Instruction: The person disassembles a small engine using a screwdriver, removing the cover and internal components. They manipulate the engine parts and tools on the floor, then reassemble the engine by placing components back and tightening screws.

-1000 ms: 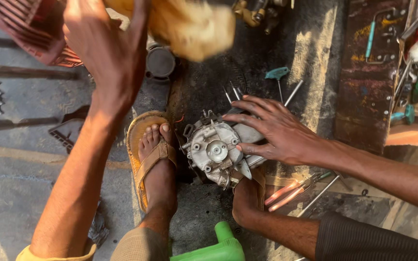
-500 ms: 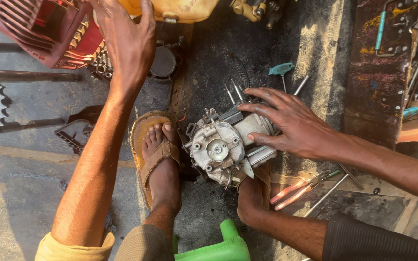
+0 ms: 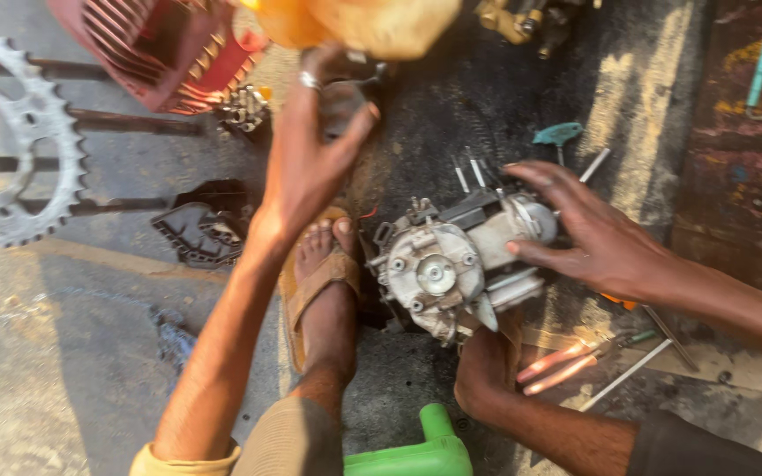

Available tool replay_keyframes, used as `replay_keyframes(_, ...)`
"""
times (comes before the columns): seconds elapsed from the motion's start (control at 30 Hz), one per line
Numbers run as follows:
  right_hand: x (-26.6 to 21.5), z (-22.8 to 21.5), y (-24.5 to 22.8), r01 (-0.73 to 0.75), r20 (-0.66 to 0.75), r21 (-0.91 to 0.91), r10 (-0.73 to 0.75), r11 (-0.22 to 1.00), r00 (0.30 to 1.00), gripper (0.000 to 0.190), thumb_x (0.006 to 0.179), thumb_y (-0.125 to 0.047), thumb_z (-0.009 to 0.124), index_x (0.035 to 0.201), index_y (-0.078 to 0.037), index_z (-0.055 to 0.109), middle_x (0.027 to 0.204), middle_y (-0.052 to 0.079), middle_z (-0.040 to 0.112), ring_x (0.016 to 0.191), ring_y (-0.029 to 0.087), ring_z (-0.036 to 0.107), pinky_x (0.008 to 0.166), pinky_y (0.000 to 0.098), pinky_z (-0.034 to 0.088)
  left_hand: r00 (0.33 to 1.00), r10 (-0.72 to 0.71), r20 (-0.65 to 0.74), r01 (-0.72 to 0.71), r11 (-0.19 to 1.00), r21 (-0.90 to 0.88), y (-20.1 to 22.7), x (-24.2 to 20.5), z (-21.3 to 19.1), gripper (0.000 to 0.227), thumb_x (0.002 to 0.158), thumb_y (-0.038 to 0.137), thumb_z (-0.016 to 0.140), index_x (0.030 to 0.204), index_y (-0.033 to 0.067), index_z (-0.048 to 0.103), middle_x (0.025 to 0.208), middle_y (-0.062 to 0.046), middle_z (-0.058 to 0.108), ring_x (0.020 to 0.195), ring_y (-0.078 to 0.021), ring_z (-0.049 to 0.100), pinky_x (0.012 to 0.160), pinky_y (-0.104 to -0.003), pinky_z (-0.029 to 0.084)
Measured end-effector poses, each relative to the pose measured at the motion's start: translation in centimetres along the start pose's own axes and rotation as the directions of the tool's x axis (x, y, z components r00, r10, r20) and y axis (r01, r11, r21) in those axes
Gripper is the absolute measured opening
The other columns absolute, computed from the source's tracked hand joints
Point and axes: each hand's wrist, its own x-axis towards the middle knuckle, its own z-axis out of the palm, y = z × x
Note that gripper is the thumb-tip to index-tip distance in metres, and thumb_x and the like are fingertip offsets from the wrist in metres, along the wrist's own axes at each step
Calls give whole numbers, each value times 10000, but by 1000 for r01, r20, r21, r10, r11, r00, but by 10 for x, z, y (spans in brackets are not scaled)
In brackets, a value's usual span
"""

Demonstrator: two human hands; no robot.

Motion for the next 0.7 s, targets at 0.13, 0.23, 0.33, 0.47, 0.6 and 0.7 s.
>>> replay_keyframes(0.13, 2, 0, 4, -197, 105, 113, 185, 974, 977, 1013, 777, -705, 589, 1623, -310, 197, 1674, 135, 197, 1463, 428, 304, 1128, 721, 285, 994, -108, -8, 107, 991, -80, 12, -30, -18, 457, 1004, 189, 713, 1409, 54, 549, 1334, -136, 655, 1186, -237, 703, 1008, -382, 599)
replay_keyframes(0.23, 5, 3, 5, -329, 142, 89, 315, 940, 938, 1008, 772, -699, 591, 1627, -331, 202, 1688, 135, 176, 1494, 413, 284, 1151, 714, 264, 975, -218, -39, 210, 966, -149, 7, -47, -30, 368, 998, 183, 702, 1326, 50, 605, 1225, -102, 719, 1135, -191, 713, 985, -348, 582)
replay_keyframes(0.33, 6, 6, 4, -392, 167, 171, 366, 904, 915, 1033, 747, -772, 622, 1604, -349, 230, 1633, 164, 302, 1409, 410, 467, 1152, 669, 390, 963, -262, -54, 251, 954, -162, -3, -62, -39, 317, 996, 188, 695, 1273, 47, 632, 1166, -80, 739, 1097, -169, 720, 967, -337, 580)
replay_keyframes(0.47, 15, 9, 7, -335, 149, 233, 307, 913, 940, 1029, 727, -733, 629, 1581, -333, 218, 1615, 226, 267, 1519, 416, 259, 1178, 675, 273, 951, -308, -36, 293, 929, -226, -15, -78, -42, 302, 1003, 214, 675, 1249, 43, 639, 1138, -73, 746, 1085, -158, 722, 962, -328, 581)
replay_keyframes(0.6, 21, 11, 9, -427, 201, 219, 388, 877, 900, 1031, 721, -766, 626, 1579, -376, 209, 1671, 176, 213, 1506, 426, 302, 1172, 697, 284, 944, -331, 1, 319, 910, -263, -23, -92, -44, 303, 1006, 239, 659, 1242, 51, 633, 1132, -65, 724, 1079, -156, 710, 944, -325, 594)
replay_keyframes(0.7, 26, 12, 11, -398, 200, 177, 363, 900, 910, 1054, 703, -771, 602, 1600, -385, 204, 1697, 138, 136, 1519, 419, 247, 1157, 730, 242, 946, -325, 4, 316, 917, -243, -25, -105, -49, 315, 1002, 251, 662, 1246, 54, 645, 1117, -70, 727, 1054, -165, 708, 925, -336, 576)
